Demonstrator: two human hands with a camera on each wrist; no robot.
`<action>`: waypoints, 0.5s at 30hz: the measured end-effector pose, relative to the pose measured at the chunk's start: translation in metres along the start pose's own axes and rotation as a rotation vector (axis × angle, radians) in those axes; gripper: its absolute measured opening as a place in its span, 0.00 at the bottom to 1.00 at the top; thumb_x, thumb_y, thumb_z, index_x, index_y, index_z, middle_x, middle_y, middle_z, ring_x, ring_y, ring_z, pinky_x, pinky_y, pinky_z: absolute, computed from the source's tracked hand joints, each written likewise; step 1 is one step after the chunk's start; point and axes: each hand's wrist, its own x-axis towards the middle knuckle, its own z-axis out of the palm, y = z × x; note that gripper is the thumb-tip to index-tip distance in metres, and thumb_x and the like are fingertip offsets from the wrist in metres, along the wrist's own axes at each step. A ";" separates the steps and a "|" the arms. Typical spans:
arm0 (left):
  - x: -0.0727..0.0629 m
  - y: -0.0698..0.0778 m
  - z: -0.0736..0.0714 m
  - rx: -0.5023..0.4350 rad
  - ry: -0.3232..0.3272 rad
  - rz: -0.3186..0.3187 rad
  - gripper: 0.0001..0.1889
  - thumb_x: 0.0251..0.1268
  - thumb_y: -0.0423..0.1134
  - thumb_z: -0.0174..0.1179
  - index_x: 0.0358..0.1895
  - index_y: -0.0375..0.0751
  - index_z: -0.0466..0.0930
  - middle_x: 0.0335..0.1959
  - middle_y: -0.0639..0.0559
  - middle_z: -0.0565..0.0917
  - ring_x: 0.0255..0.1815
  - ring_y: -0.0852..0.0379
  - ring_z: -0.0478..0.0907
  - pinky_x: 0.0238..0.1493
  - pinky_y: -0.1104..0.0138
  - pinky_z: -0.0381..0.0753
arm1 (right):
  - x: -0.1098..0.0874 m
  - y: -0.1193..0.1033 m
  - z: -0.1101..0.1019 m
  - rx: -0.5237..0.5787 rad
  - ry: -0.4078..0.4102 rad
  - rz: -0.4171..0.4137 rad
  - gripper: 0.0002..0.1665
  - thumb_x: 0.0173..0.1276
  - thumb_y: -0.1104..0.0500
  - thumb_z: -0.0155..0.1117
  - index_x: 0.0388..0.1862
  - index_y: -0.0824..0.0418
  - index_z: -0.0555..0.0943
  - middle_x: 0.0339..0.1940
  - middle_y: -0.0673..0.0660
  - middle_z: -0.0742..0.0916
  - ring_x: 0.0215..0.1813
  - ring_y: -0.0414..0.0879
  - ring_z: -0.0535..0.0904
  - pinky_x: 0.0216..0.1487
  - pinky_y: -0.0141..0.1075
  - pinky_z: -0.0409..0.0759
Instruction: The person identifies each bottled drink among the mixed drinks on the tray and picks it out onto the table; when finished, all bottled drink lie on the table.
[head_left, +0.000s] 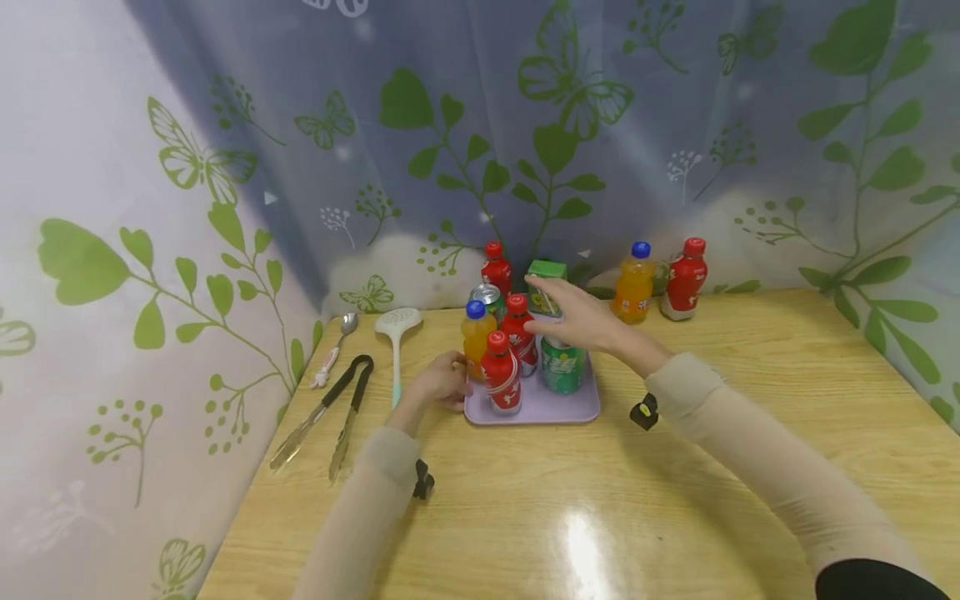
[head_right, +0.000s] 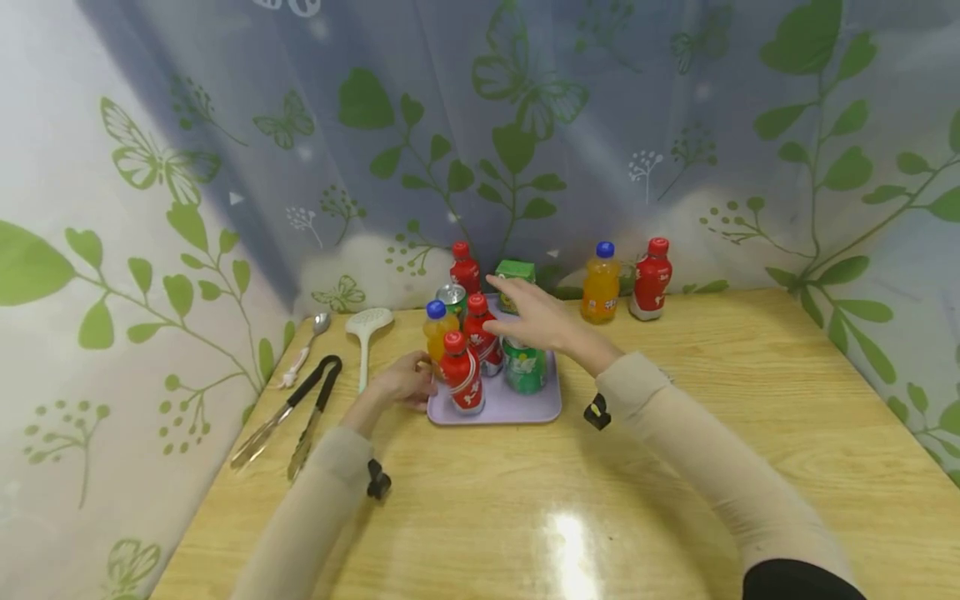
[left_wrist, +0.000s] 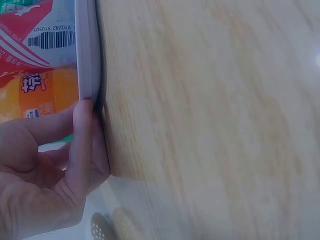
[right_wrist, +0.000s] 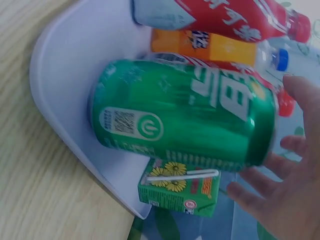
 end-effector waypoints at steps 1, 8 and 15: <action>0.000 0.000 0.000 0.001 0.000 0.001 0.30 0.72 0.22 0.56 0.76 0.35 0.64 0.53 0.35 0.79 0.31 0.53 0.80 0.26 0.72 0.88 | 0.001 0.000 0.003 -0.016 -0.014 0.008 0.52 0.74 0.35 0.65 0.88 0.47 0.54 0.87 0.60 0.62 0.86 0.64 0.58 0.82 0.70 0.63; -0.001 -0.001 0.000 -0.016 0.003 0.003 0.30 0.72 0.22 0.56 0.75 0.34 0.64 0.48 0.38 0.78 0.31 0.52 0.80 0.25 0.72 0.88 | 0.007 -0.003 0.017 -0.108 -0.052 0.044 0.55 0.71 0.27 0.62 0.87 0.51 0.56 0.85 0.67 0.65 0.84 0.70 0.61 0.79 0.74 0.64; 0.000 -0.001 0.000 -0.009 -0.004 -0.003 0.32 0.69 0.21 0.58 0.76 0.35 0.64 0.51 0.37 0.78 0.33 0.52 0.81 0.27 0.71 0.89 | 0.013 -0.005 0.028 -0.142 -0.073 0.068 0.55 0.70 0.28 0.64 0.84 0.59 0.63 0.81 0.68 0.72 0.79 0.68 0.69 0.79 0.70 0.68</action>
